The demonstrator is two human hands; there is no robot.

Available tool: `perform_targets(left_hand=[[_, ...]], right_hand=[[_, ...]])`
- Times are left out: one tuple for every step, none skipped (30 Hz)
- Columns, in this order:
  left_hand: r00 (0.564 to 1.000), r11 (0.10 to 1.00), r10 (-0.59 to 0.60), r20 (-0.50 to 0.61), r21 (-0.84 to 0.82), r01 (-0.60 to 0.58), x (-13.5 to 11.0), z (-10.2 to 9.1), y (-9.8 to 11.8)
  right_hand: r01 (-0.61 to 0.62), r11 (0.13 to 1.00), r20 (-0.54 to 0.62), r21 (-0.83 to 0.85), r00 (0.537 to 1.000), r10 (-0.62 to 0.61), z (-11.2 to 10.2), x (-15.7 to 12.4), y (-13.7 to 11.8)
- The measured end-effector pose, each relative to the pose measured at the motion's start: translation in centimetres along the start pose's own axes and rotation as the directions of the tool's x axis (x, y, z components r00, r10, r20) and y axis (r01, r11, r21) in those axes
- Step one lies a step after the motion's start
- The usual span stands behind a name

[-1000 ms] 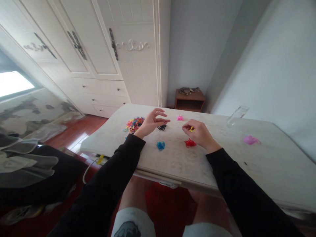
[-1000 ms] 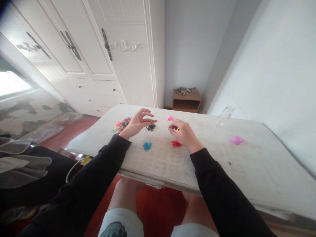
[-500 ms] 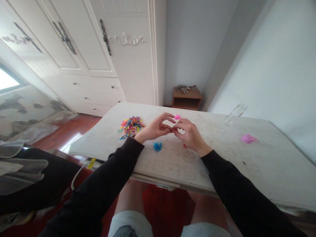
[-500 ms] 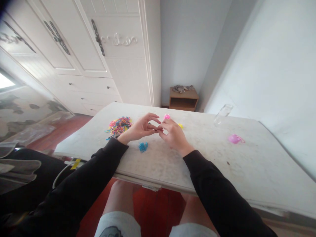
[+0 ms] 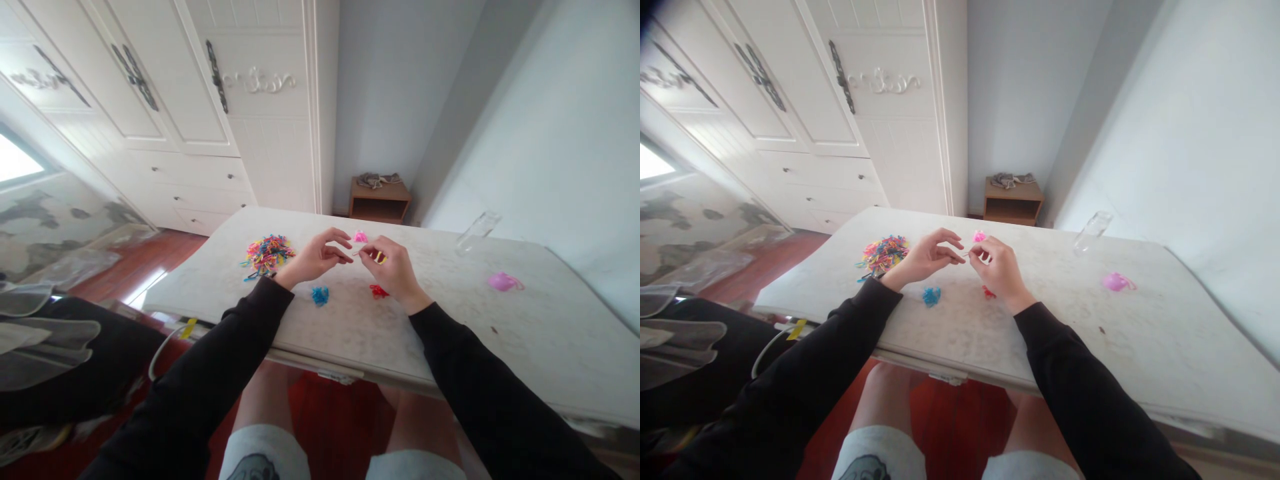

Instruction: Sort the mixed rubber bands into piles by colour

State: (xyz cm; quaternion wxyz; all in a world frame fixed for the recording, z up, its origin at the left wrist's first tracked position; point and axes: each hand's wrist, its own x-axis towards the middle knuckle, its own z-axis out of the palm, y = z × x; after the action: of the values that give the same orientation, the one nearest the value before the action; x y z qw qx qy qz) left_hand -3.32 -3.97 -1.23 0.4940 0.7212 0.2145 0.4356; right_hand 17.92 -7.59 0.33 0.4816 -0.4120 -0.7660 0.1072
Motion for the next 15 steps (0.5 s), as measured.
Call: perform_targets(left_hand=[[0.999,1.000,-0.006,-0.034,0.028,0.007,0.03,0.05,0.02],[0.998,0.998,-0.015,-0.061,0.057,0.018,0.05,0.09,0.03],[0.996,0.996,-0.023,-0.082,0.085,0.030,0.06,0.11,0.02],[0.995,0.993,-0.032,-0.096,0.107,0.042,0.05,0.12,0.02],[0.994,0.991,-0.041,-0.104,0.122,0.054,0.04,0.12,0.01],[0.993,0.989,-0.049,-0.110,0.133,0.063,0.03,0.10,0.01],[0.992,0.987,-0.052,-0.116,0.144,0.069,0.01,0.08,0.00],[0.991,0.984,-0.052,-0.125,0.160,0.072,0.00,0.06,-0.03],[0.990,0.980,-0.050,-0.135,0.183,0.074,0.00,0.04,-0.08],[0.988,0.975,-0.044,-0.146,0.211,0.075,0.01,0.03,-0.15],[0.987,0.968,-0.034,-0.158,0.242,0.072,0.03,0.02,-0.24],[0.985,0.961,-0.025,-0.170,0.268,0.070,0.05,0.02,-0.33],[0.984,0.956,-0.019,-0.179,0.285,0.070,0.06,0.02,-0.42],[0.983,0.956,-0.019,-0.184,0.285,0.072,0.07,0.04,-0.48],[0.983,0.960,-0.024,-0.184,0.270,0.074,0.07,0.06,-0.52]], right_hand=[[-0.004,1.000,0.000,0.006,1.000,0.004,0.01,0.00,0.06],[-0.006,1.000,0.003,0.011,1.000,0.006,0.03,-0.01,0.11],[-0.007,1.000,0.007,0.014,1.000,0.007,0.06,-0.02,0.16],[-0.009,1.000,0.010,0.017,1.000,0.008,0.08,-0.03,0.21],[-0.010,1.000,0.013,0.020,1.000,0.010,0.09,-0.04,0.24],[-0.011,1.000,0.015,0.021,1.000,0.011,0.09,-0.04,0.27],[-0.011,1.000,0.015,0.021,1.000,0.011,0.08,-0.03,0.28],[-0.011,1.000,0.016,0.020,1.000,0.010,0.07,-0.03,0.29],[-0.010,1.000,0.019,0.020,1.000,0.010,0.05,-0.02,0.29],[-0.009,1.000,0.023,0.019,1.000,0.009,0.03,-0.01,0.29],[-0.008,1.000,0.029,0.019,1.000,0.007,0.02,0.00,0.28],[-0.006,1.000,0.037,0.020,0.999,0.005,0.02,0.00,0.27],[-0.002,1.000,0.047,0.023,0.999,0.001,0.02,-0.01,0.26],[0.004,1.000,0.057,0.025,0.998,-0.005,0.04,-0.02,0.26],[0.010,1.000,0.065,0.028,0.998,-0.012,0.06,-0.03,0.27]])
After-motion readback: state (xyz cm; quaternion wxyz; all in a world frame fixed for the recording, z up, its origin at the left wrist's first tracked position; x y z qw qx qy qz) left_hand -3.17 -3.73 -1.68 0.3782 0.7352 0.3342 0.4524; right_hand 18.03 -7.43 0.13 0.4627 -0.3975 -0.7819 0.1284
